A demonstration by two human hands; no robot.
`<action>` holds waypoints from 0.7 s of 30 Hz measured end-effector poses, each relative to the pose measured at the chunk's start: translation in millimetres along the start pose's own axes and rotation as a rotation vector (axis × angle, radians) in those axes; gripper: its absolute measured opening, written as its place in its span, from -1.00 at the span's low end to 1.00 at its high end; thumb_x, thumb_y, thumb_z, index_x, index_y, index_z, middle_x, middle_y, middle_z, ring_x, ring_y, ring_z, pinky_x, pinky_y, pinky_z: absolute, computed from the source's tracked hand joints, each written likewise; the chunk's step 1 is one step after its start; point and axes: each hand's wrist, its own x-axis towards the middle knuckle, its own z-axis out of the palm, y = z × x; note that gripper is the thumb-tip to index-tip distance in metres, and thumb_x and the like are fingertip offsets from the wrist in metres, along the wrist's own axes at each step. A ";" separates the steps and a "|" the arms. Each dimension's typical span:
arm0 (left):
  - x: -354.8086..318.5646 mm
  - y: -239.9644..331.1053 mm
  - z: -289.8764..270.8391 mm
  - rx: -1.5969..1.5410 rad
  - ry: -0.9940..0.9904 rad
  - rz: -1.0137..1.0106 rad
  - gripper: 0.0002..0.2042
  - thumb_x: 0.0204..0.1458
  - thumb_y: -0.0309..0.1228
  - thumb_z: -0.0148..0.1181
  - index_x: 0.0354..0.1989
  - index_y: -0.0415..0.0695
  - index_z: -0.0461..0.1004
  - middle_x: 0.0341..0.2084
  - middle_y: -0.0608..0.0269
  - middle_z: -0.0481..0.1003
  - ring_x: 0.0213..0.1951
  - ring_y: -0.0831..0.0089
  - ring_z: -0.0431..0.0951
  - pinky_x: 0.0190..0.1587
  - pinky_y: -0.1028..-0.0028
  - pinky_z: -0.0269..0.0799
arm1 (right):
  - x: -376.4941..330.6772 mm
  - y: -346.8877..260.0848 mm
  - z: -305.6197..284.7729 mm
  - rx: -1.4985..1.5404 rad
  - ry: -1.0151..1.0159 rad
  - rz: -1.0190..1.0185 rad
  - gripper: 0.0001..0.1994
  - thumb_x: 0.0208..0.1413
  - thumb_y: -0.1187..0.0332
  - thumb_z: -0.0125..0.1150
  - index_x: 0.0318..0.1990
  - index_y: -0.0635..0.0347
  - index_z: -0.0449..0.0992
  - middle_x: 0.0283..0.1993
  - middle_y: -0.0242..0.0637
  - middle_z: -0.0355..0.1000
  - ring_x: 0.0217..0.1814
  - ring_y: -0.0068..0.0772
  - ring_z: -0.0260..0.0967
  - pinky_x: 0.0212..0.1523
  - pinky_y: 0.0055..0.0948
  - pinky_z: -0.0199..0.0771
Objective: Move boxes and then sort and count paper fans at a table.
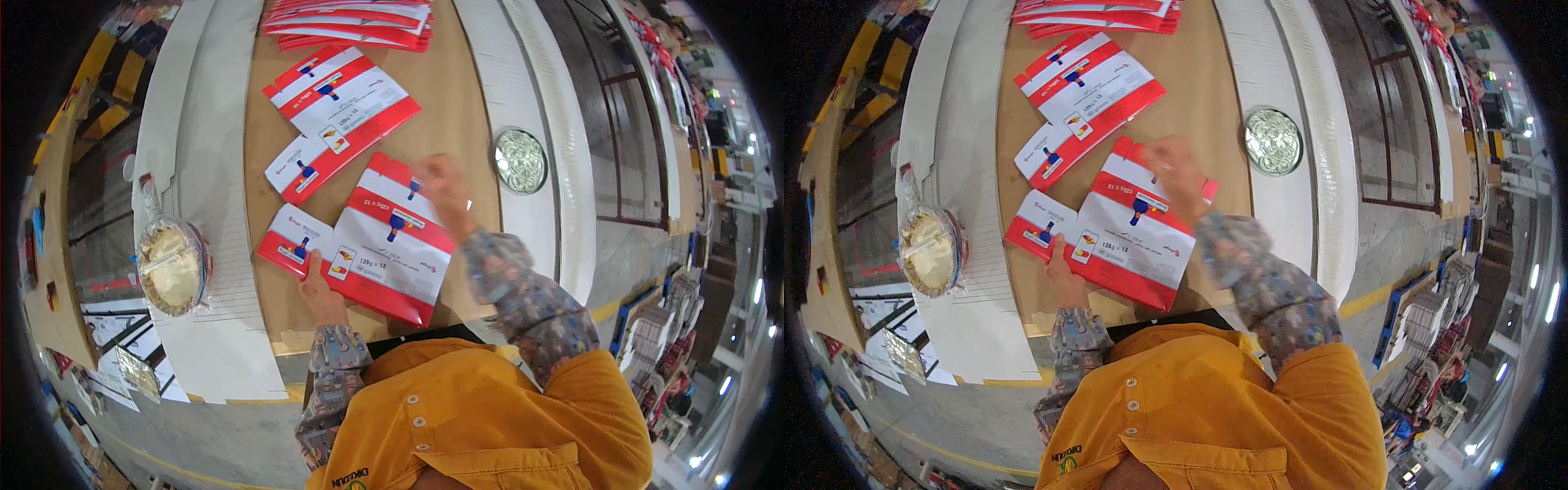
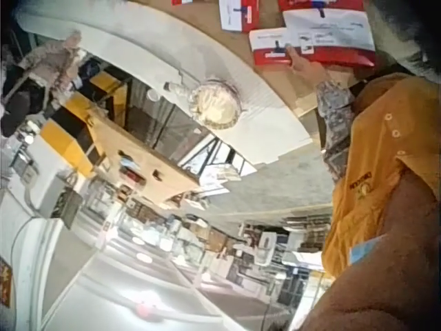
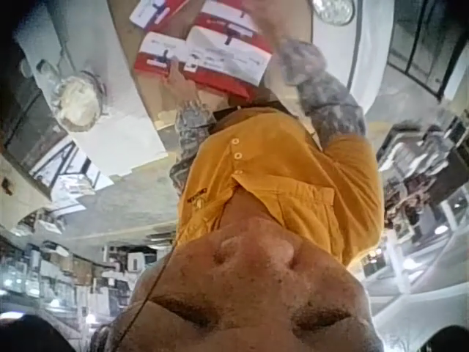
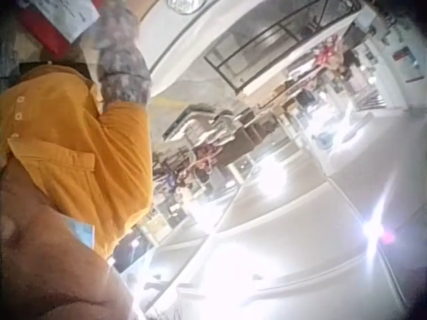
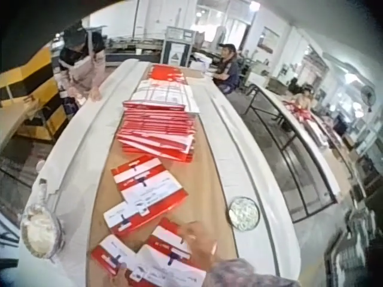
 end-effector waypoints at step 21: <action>-98.0 78.9 42.1 0.214 -0.115 0.548 -0.52 -0.17 -0.64 0.31 -0.01 -0.22 0.31 -0.07 0.17 0.39 -0.09 0.32 0.43 -0.06 0.38 0.44 | 49.4 144.0 -197.7 -1.154 -0.007 -0.263 -0.92 -0.08 0.37 0.18 -0.38 0.06 0.51 -0.31 -0.31 0.35 -0.16 -0.18 0.25 -0.17 -0.23 0.31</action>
